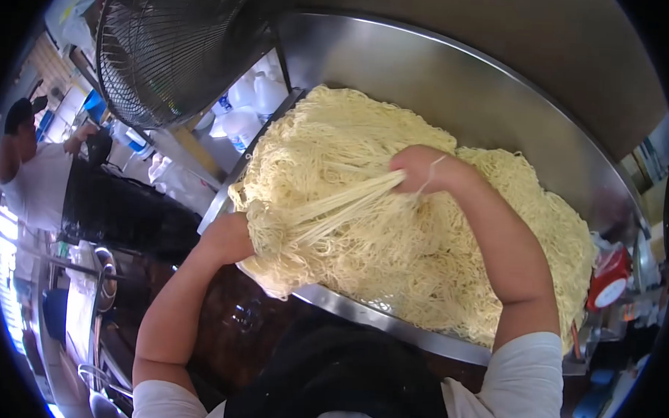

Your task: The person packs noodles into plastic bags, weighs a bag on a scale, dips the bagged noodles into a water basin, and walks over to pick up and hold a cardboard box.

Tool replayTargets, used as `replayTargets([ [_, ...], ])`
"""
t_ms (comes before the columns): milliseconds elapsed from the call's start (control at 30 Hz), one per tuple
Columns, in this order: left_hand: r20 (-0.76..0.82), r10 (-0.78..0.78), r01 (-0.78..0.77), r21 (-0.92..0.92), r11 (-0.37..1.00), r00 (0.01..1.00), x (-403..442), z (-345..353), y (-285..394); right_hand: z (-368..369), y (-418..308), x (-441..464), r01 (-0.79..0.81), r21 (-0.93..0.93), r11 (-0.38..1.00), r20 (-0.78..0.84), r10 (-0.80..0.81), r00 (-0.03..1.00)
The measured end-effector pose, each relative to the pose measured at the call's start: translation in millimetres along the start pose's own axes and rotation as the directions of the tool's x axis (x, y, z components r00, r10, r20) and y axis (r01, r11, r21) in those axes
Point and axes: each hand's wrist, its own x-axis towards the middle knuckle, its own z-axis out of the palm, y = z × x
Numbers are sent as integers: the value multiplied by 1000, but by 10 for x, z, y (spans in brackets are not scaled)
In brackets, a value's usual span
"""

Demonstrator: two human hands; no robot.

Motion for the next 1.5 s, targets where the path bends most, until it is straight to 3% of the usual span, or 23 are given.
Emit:
replayTargets([
  [100, 124, -84, 72, 102, 992, 989, -18, 122, -112, -77, 344, -215, -321, 176, 931, -34, 332, 943],
  [233, 131, -112, 111, 19, 994, 985, -144, 98, 44, -26, 428, -167, -306, 196, 932, 56, 301, 952],
  [400, 18, -120, 122, -150, 981, 993, -339, 167, 18, -254, -328, -30, 70, 88, 994, -269, -44, 962],
  [467, -21, -97, 75, -488, 870, 995, -463, 106, 8, 15, -891, 118, 156, 422, 893, -237, -58, 970],
  [500, -19, -99, 77, -487, 870, 995, -508, 190, -88, 273, -1105, 242, 184, 481, 857, -178, -109, 978],
  [567, -201, -434, 179, -703, 688, 878, -550, 466, -388, 1080, -1271, 586, 279, 418, 865, -171, -226, 959],
  [633, -292, -537, 287, -597, 749, 791, -501, 590, -489, 1405, -1396, 771, 353, 418, 837, -188, -300, 935],
  [700, -557, -515, -197, -780, 594, 651, -317, 663, -342, 1343, -1550, 817, 239, 581, 778, -39, -267, 963],
  [833, -739, -214, -434, -576, 693, 639, -299, 15, 566, 1503, -2114, 1059, 244, 520, 818, 20, -297, 955],
  [867, -732, -214, -436, -586, 683, 647, -274, 54, 545, 1849, -2009, 1268, 421, 623, 659, -60, -496, 866],
  [900, -628, -301, -411, -731, 545, 718, -203, 79, 476, 1982, -1910, 1415, 570, 683, 456, -176, -655, 735],
  [933, -509, -364, -369, -843, 391, 780, -143, 81, 393, 1818, -1908, 1431, 632, 400, 664, 34, -699, 714],
  [967, -420, -470, -333, -906, 260, 776, -132, 81, 303, 1460, -1894, 1344, 629, 392, 671, 29, -692, 721],
  [1033, -274, -494, -345, -937, -56, 825, -221, -86, 236, 710, -1810, 942, 277, 518, 809, 276, -464, 842],
  [1133, -202, -470, -352, -900, -257, 859, -248, -216, 206, 527, -1538, 614, 210, 464, 860, 75, -275, 959],
  [1167, -183, -434, -352, -868, -349, 882, -268, -265, 230, 736, -1507, 516, 192, 264, 945, -16, -195, 981],
  [1233, -250, -462, -430, -836, -339, 851, -296, -355, 153, 1367, -1428, 403, 148, -81, 986, -265, -165, 950],
  [1300, -333, -490, -531, -772, -349, 806, -269, -364, 3, 1624, -1372, 376, 140, -113, 984, -444, -176, 879],
  [1333, -327, -420, -477, -816, -326, 846, -251, -319, -83, 1603, -1294, 364, 127, -119, 985, -443, -167, 881],
  [1367, -313, -352, -421, -858, -293, 882, -233, -243, -127, 1420, -1283, 337, 76, 85, 993, -323, -45, 945],
  [1400, -260, -227, -273, -961, -28, 939, -186, -129, -69, 1258, -1288, 303, -7, 284, 959, -178, 60, 982],
  [1433, -168, -120, -132, -957, 259, 978, -126, 5, 40, 1134, -1312, 277, -19, 289, 957, -181, 74, 981],
  [1500, -286, 194, -337, -633, 697, 938, 10, 296, 403, 908, -1405, 254, 81, 556, 827, -131, -9, 991],
])
